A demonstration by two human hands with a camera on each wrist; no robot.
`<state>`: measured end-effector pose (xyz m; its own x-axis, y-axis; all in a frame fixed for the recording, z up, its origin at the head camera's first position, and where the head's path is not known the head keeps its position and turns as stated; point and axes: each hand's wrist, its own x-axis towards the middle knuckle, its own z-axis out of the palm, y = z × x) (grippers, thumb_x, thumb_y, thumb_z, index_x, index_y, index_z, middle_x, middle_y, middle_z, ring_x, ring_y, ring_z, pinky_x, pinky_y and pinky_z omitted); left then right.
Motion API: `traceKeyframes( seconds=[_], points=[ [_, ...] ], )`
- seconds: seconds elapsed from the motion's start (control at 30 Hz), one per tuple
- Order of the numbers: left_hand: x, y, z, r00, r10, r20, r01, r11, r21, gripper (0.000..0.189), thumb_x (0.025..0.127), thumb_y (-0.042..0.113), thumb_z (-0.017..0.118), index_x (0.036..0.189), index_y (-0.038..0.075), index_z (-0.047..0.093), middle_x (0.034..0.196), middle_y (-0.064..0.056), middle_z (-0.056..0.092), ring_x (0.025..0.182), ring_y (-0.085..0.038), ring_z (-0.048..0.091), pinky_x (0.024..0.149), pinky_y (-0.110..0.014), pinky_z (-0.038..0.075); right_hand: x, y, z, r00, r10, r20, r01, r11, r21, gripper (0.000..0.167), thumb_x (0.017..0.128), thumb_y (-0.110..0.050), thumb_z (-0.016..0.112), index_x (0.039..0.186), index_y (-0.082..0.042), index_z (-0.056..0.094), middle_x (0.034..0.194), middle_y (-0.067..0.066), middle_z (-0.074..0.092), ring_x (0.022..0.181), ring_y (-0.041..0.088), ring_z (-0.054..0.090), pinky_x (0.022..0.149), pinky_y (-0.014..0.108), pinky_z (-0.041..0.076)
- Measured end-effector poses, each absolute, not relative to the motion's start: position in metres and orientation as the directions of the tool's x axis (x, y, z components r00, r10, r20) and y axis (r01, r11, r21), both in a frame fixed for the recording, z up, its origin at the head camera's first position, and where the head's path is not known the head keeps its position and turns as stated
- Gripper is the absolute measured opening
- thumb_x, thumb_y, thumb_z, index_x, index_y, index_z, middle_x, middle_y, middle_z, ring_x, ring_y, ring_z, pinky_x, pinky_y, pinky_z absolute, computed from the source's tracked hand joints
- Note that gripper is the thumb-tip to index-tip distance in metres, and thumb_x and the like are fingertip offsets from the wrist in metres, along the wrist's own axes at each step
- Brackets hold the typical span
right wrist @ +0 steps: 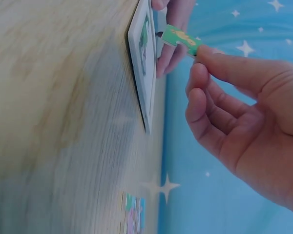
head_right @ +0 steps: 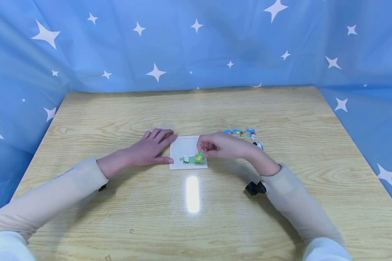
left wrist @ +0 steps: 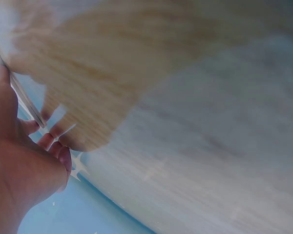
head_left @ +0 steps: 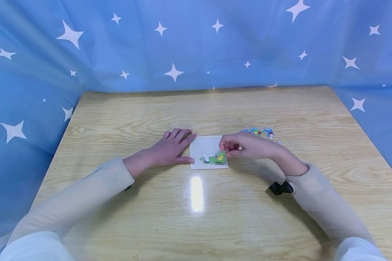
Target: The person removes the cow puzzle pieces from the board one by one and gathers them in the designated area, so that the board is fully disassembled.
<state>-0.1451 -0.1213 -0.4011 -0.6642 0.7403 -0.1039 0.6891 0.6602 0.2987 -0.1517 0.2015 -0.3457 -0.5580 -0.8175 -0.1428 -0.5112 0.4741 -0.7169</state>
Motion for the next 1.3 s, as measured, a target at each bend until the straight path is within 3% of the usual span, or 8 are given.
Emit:
traceKeyframes(
  seconds=[0.27,0.7,1.3],
  points=[
    [-0.145,-0.121,-0.401,-0.664,0.740,-0.106,0.687,0.659,0.305,0.091,0.109,0.054,0.066,0.174,0.003,0.027,0.175,-0.024,0.028,0.158,-0.044,0.029,0.119,-0.063,0.031,-0.150,0.220,-0.340,-0.568,-0.811,-0.137,-0.538,0.492,-0.684,0.016,0.105,0.002,0.071,0.106,-0.013,0.068,0.086,-0.007,0.062,0.081,0.012,0.059,0.078,0.030,0.053],
    [-0.143,-0.122,-0.401,-0.663,0.740,-0.110,0.685,0.660,0.308,0.091,0.109,0.053,0.066,0.174,0.002,0.028,0.175,-0.024,0.029,0.158,-0.044,0.029,0.121,-0.065,0.029,-0.151,0.240,-0.336,-0.573,-0.801,-0.171,-0.506,0.510,-0.696,0.016,0.105,0.002,0.071,0.107,-0.013,0.068,0.088,-0.008,0.059,0.080,0.012,0.055,0.074,0.028,0.049],
    [-0.146,-0.122,-0.403,-0.661,0.744,-0.098,0.687,0.653,0.320,0.090,0.109,0.052,0.066,0.174,0.003,0.028,0.175,-0.024,0.029,0.157,-0.044,0.029,0.121,-0.064,0.029,-0.159,0.273,-0.332,-0.515,-0.814,-0.268,-0.485,0.535,-0.692,0.020,0.102,0.006,0.072,0.104,-0.013,0.068,0.084,-0.010,0.056,0.077,0.008,0.052,0.071,0.027,0.046]
  ],
)
